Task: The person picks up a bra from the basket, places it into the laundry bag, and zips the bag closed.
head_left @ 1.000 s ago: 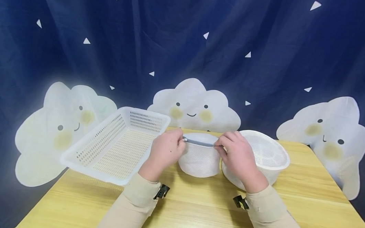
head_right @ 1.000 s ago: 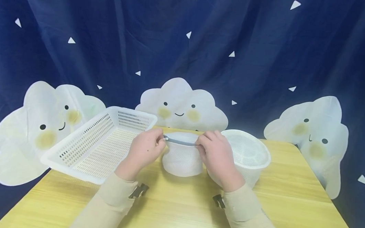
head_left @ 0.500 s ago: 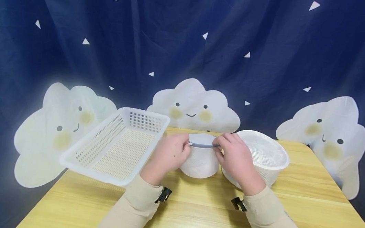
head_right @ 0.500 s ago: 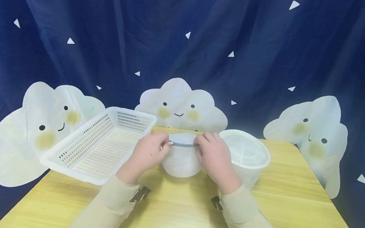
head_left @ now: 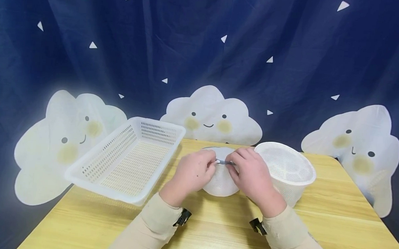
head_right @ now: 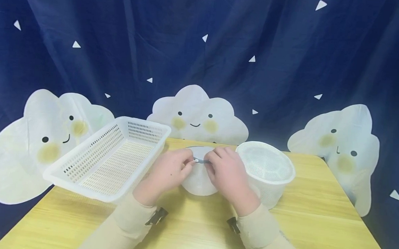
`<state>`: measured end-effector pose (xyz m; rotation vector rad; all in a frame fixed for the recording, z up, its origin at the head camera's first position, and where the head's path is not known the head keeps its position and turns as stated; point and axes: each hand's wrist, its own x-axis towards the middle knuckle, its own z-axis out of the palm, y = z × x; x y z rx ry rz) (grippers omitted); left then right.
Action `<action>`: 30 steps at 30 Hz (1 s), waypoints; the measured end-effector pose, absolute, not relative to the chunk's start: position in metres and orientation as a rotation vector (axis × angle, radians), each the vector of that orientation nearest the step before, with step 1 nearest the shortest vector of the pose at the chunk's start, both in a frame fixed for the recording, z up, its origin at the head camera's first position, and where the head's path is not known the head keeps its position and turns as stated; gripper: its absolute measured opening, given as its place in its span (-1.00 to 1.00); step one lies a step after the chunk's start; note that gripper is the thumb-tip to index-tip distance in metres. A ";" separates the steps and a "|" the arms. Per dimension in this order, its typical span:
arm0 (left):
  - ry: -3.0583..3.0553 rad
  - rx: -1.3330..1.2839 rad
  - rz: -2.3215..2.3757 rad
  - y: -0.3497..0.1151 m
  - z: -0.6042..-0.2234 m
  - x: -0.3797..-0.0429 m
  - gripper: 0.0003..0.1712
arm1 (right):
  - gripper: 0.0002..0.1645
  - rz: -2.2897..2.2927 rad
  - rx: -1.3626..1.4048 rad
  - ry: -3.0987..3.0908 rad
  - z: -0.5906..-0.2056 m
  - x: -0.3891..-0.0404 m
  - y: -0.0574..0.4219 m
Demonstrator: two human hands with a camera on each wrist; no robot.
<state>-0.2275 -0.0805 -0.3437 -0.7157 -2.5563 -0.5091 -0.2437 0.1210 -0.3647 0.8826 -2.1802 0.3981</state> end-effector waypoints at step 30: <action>-2.510 -0.467 -0.598 -0.094 -0.350 -0.239 -0.76 | -0.69 0.487 0.810 -2.213 -0.365 -0.245 0.132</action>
